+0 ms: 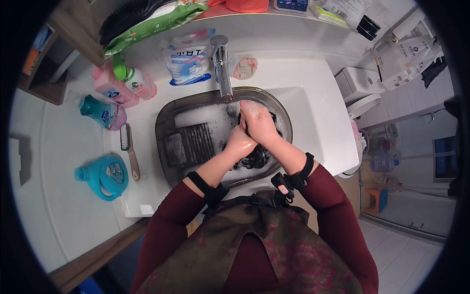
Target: The person hand washes a dark garment in a sink filled with soapy water. They repeatedly submerge, agitate, and wring the fabric to clean it, then briefly rinse it under running water before returning it to the soapy basin.
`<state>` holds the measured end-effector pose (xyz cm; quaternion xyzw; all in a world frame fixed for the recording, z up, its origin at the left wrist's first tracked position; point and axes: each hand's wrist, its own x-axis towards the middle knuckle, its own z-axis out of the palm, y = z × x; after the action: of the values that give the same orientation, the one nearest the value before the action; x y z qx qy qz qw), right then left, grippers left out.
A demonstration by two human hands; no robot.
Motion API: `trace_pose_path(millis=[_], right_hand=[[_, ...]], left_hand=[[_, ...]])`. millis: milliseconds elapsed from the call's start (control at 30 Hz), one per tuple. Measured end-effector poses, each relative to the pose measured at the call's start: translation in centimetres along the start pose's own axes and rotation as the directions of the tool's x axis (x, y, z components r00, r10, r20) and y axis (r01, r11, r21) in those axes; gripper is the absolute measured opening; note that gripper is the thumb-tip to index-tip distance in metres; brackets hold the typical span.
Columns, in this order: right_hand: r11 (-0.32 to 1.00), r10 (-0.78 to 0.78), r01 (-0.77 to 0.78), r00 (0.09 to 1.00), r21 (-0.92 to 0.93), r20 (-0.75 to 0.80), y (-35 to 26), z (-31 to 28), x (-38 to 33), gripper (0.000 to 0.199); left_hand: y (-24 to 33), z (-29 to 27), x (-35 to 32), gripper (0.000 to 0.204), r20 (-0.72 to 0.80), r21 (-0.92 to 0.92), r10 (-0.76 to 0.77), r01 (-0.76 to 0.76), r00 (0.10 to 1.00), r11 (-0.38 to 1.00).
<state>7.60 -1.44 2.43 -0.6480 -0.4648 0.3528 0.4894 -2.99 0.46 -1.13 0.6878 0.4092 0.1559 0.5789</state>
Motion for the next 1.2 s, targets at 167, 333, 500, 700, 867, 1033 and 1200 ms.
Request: trace_pose_path(millis=[167, 333, 500, 700, 867, 1033, 1200], right_hand=[[0.998, 0.054, -0.050, 0.995, 0.049, -0.084, 2.3, 1.0, 0.8, 0.047], [0.943, 0.029, -0.007, 0.998, 0.332, -0.061, 2.1, -0.7, 0.0, 0.039], [0.920, 0.246, -0.313, 0.930, 0.235, 0.274, 2.2, -4.2, -4.3, 0.111], [0.963, 0.166, -0.224, 0.932, 0.150, 0.322, 3.0, -3.8, -7.3, 0.075], [0.923, 0.268, -0.309, 0.944, 0.230, 0.193, 2.6, -5.6, -8.0, 0.042], [0.777, 0.277, -0.253, 0.960, 0.577, 0.048, 2.4, -8.6, -8.7, 0.045], [0.708, 0.292, -0.049, 0.929, 0.705, -0.229, 1.9, -11.4, -8.6, 0.033]], left_hand=[[-0.2, 0.2, 1.1, 0.044, 0.043, 0.186, -0.119, 0.109, 0.992, 0.977], [-0.4, -1.5, 1.1, 0.057, 0.081, -0.242, -0.074, 0.091, 0.994, 0.966], [-0.3, -3.1, -1.2, 0.092, 0.069, -0.047, 0.080, -0.077, 0.994, 0.996], [0.9, -3.2, -2.2, 0.089, 0.246, -0.337, 0.168, -0.078, 0.955, 0.938], [0.0, -4.7, -3.5, 0.060, 0.222, -0.501, 0.115, 0.012, 0.968, 0.865], [-2.7, -8.3, -4.7, 0.038, 0.180, -0.849, -0.009, 0.160, 0.984, 0.504], [-4.4, -11.6, -5.7, 0.041, 0.232, -0.919, 0.033, 0.208, 0.972, 0.334]])
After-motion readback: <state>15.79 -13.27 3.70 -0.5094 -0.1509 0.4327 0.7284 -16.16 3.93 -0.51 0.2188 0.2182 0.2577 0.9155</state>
